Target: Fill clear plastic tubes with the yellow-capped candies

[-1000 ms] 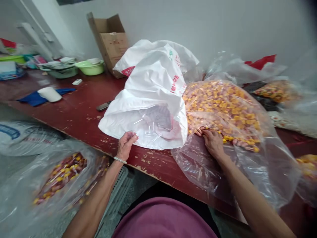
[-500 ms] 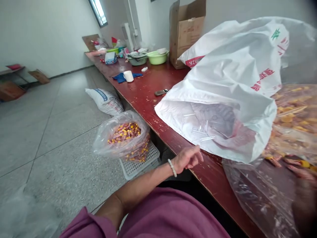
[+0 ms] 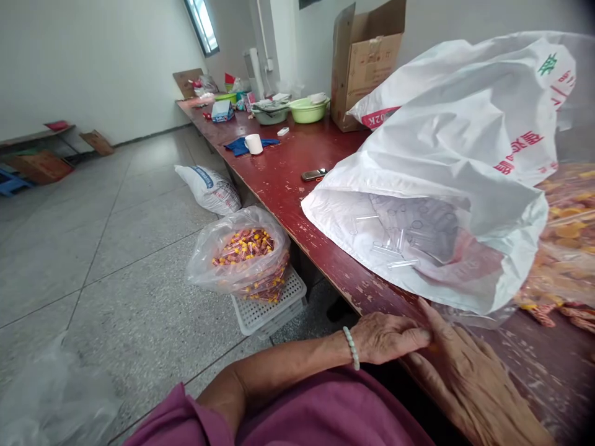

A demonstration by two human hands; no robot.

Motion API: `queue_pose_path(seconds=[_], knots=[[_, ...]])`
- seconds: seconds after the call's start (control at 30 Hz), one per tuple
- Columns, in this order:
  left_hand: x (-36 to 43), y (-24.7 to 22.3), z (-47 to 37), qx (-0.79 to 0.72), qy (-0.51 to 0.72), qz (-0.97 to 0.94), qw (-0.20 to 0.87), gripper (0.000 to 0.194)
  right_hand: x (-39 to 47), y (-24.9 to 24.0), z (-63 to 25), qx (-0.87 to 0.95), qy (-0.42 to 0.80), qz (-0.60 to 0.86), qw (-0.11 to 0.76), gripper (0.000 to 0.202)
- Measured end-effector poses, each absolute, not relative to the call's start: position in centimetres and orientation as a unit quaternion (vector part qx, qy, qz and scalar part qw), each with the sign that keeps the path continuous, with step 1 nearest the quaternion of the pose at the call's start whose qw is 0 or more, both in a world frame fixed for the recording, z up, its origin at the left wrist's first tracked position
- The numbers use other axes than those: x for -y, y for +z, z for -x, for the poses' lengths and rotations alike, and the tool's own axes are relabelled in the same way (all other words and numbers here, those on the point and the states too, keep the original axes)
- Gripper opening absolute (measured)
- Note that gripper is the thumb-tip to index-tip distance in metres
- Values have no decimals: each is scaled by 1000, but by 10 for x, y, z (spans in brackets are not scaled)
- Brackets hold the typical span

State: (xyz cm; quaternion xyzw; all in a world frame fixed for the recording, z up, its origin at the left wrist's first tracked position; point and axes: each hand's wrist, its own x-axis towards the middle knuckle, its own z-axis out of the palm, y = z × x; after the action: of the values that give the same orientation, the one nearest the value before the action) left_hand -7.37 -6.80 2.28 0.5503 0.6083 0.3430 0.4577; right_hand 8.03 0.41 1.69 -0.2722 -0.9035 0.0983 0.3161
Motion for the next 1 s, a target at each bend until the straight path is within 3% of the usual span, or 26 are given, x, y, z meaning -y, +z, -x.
queue_pose_path(seconds=[0.13,0.2,0.33,0.47,0.67,0.83,1.0], knots=[[70,29,69,-571,416,-511,490,39,18,29,-78,936,64,247,240,93],[70,27,67,-547,455,-467,525,36,25,37,-77,934,118,232,243,94],[65,14,67,-510,523,-320,604,41,5,42,-90,884,200,297,300,71],[65,12,70,-446,553,-170,683,33,-51,32,-131,801,185,447,351,38],[61,23,85,-387,561,-79,727,27,-126,7,-146,804,20,533,263,26],[43,32,101,-460,616,-165,618,23,-118,6,-127,803,12,540,253,25],[-8,39,123,-627,532,-463,331,9,-118,-7,-135,805,-47,544,232,30]])
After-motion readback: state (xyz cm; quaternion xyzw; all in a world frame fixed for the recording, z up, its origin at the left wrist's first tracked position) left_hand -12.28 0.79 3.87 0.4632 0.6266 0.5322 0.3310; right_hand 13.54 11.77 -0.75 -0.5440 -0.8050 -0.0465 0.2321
